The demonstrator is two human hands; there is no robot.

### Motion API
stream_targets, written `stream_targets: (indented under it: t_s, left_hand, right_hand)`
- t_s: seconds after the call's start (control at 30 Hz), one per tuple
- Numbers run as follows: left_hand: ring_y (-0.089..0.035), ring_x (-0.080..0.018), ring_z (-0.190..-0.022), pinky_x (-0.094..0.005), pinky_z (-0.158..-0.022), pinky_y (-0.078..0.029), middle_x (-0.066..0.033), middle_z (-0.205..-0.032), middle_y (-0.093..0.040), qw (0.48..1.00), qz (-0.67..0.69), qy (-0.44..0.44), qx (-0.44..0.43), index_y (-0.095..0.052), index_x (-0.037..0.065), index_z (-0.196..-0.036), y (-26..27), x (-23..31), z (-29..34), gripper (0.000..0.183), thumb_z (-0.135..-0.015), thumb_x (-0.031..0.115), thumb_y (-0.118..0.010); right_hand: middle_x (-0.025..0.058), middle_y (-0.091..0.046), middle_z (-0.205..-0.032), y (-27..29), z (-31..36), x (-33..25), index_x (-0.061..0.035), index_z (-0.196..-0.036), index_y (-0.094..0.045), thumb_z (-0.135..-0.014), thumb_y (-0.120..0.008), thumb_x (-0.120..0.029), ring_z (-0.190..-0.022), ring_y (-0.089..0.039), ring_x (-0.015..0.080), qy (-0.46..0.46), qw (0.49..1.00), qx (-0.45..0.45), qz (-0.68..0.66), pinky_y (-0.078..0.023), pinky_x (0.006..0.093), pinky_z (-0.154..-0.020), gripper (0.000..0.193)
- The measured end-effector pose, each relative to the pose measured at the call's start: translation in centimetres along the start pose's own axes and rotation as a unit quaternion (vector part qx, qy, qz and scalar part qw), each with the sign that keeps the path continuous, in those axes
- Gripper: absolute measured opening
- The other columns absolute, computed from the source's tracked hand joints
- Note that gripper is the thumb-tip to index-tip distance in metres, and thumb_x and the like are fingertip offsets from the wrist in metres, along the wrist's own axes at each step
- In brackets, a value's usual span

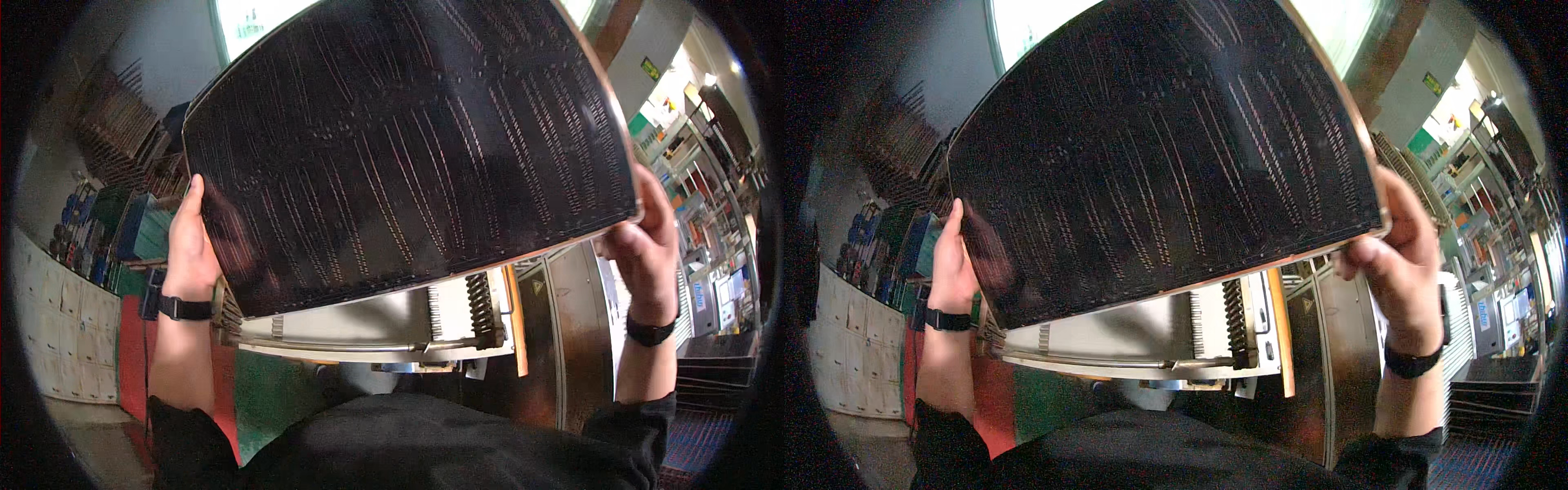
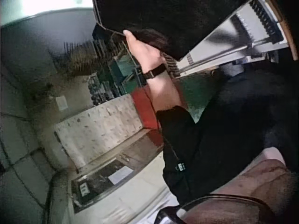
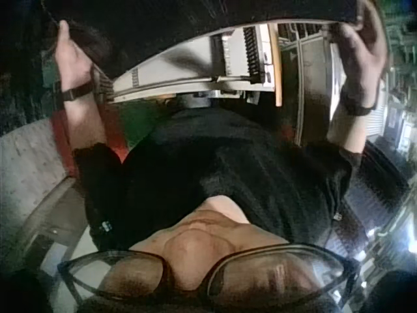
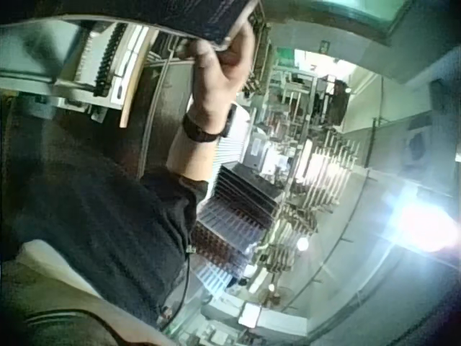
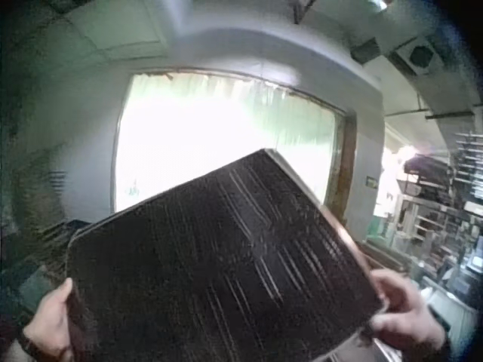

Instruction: Placing large circuit boards into a transport or drying rack on a production floor.

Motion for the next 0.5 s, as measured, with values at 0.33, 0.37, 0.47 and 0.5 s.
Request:
stream_targets:
  t_s: [0.33, 0.37, 0.47, 0.5]
  left_hand:
    - [-0.064, -0.0206, -0.105, -0.0389, -0.092, -0.05, -0.0046, -0.113, -0.067, 0.996, 0.021, -0.086, 0.001, -0.061, 0.011, -0.116, 2.6, 1.4, -0.1, 0.024, -0.097, 0.024, -0.066]
    - [-0.064, -0.0205, -0.105, -0.0389, -0.093, -0.05, -0.0046, -0.114, -0.067, 0.996, 0.016, -0.085, 0.013, -0.061, 0.011, -0.117, 3.0, 1.4, -0.3, 0.024, -0.097, 0.024, -0.065]
    - [-0.063, -0.0205, -0.107, -0.0391, -0.094, -0.05, -0.0048, -0.117, -0.066, 0.994, 0.002, -0.101, 0.036, -0.06, 0.01, -0.119, 4.0, 2.0, -0.4, 0.026, -0.097, 0.024, -0.065]
    - [-0.063, -0.0205, -0.107, -0.0391, -0.095, -0.049, -0.0049, -0.118, -0.065, 0.992, -0.007, -0.118, 0.044, -0.06, 0.01, -0.12, 4.3, 2.3, -0.3, 0.027, -0.098, 0.024, -0.064]
  right_hand:
    - [0.0026, -0.067, -0.09, -3.6, -5.0, -1.8, 0.0017, -0.122, -0.056, -0.097, -0.064, -0.024, -0.065, -0.062, 0.0045, -0.063, 0.994, -0.024, 0.081, -0.05, 0.017, -0.052, 0.036]
    - [0.002, -0.067, -0.088, -3.7, -5.3, -1.5, 0.0012, -0.121, -0.057, -0.098, -0.063, -0.023, -0.064, -0.061, 0.0041, -0.083, 0.993, -0.028, 0.084, -0.049, 0.0165, -0.051, 0.034]
    - [0.0017, -0.068, -0.096, -4.2, -5.3, -1.4, 0.0015, -0.123, -0.055, -0.091, -0.07, -0.014, -0.073, -0.062, 0.0043, -0.066, 0.987, -0.091, 0.117, -0.051, 0.0194, -0.059, 0.039]
    - [0.0013, -0.067, -0.097, -4.2, -5.2, -1.3, 0.0014, -0.123, -0.055, -0.089, -0.072, -0.01, -0.076, -0.062, 0.0048, -0.059, 0.985, -0.11, 0.123, -0.052, 0.0202, -0.063, 0.039]
Point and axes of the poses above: each hand's wrist, its own z-axis away from the middle knuckle, its own y-axis out of the back of the hand, x = y × z, the point moved 3 cm from there along -z, towards the middle knuckle
